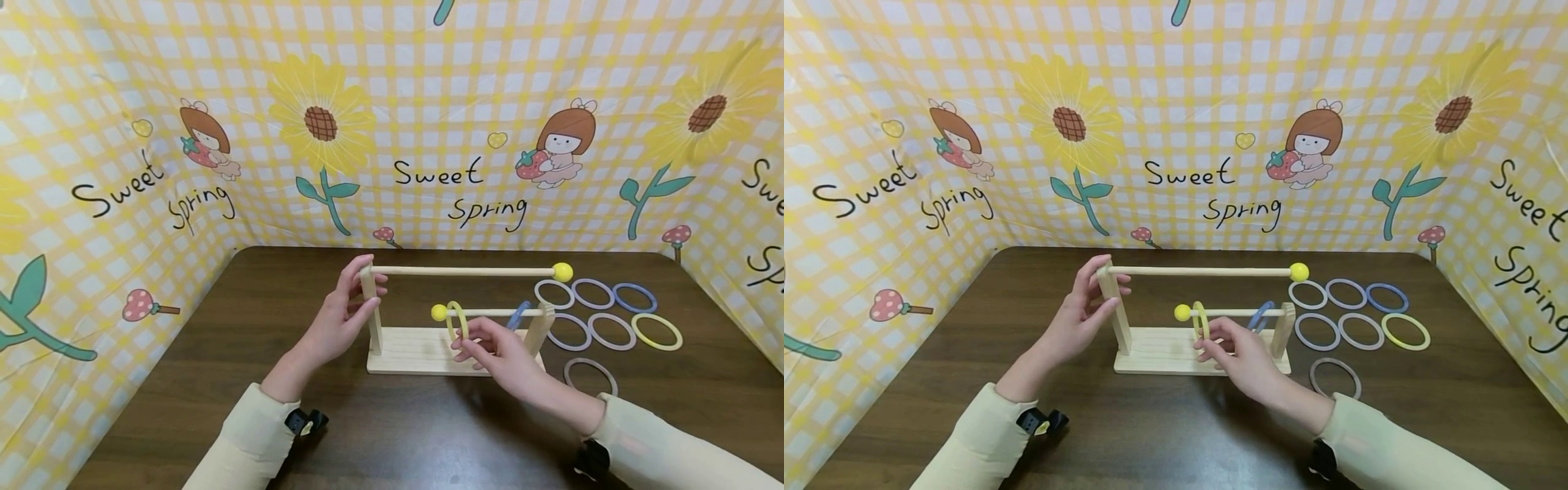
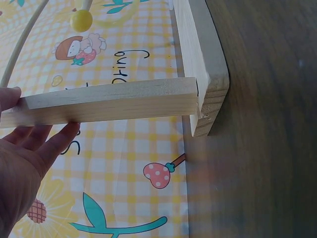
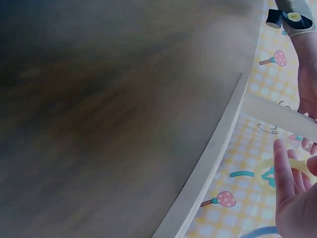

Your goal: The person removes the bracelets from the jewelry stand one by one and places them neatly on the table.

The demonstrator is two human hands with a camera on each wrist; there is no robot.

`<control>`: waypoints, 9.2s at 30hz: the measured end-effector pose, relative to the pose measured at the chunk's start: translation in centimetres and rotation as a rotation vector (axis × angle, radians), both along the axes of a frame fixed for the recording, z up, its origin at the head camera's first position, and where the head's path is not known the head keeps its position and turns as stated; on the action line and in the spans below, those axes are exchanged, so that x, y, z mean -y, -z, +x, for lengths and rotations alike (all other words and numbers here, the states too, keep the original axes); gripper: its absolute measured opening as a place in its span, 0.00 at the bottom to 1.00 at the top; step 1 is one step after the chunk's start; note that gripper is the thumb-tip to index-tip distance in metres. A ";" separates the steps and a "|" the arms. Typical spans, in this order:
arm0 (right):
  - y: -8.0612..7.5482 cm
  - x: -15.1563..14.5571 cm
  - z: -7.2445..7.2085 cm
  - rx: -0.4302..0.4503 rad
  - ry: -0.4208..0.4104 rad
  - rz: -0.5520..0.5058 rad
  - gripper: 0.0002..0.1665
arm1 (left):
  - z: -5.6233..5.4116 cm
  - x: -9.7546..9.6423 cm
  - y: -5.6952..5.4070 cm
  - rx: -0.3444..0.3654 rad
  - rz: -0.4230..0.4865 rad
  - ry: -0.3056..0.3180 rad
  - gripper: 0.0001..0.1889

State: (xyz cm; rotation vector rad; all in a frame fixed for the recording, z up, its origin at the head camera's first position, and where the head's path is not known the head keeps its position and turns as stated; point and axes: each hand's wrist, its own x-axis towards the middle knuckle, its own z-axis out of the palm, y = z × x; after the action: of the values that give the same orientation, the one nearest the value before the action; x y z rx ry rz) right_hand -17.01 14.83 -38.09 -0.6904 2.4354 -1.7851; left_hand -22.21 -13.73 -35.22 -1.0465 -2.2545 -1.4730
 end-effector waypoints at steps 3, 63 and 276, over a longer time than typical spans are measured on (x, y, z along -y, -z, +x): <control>-0.1 0.5 -0.3 0.000 -0.012 -0.007 0.10 | 0.1 -0.1 -0.1 0.000 -0.001 0.001 0.33; -1.5 -10.4 3.9 -0.616 0.108 0.295 0.24 | 0.1 -0.1 0.0 0.001 -0.005 -0.010 0.34; -0.2 1.0 -1.3 -0.067 -0.051 0.048 0.09 | 0.1 0.0 -0.1 0.012 -0.004 0.003 0.34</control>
State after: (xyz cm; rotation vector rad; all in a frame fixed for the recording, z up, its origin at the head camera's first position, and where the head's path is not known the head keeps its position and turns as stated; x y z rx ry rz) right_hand -18.33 13.83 -37.88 -0.8128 2.4695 -1.7071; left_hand -22.15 -13.70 -35.08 -1.0458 -2.2659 -1.4803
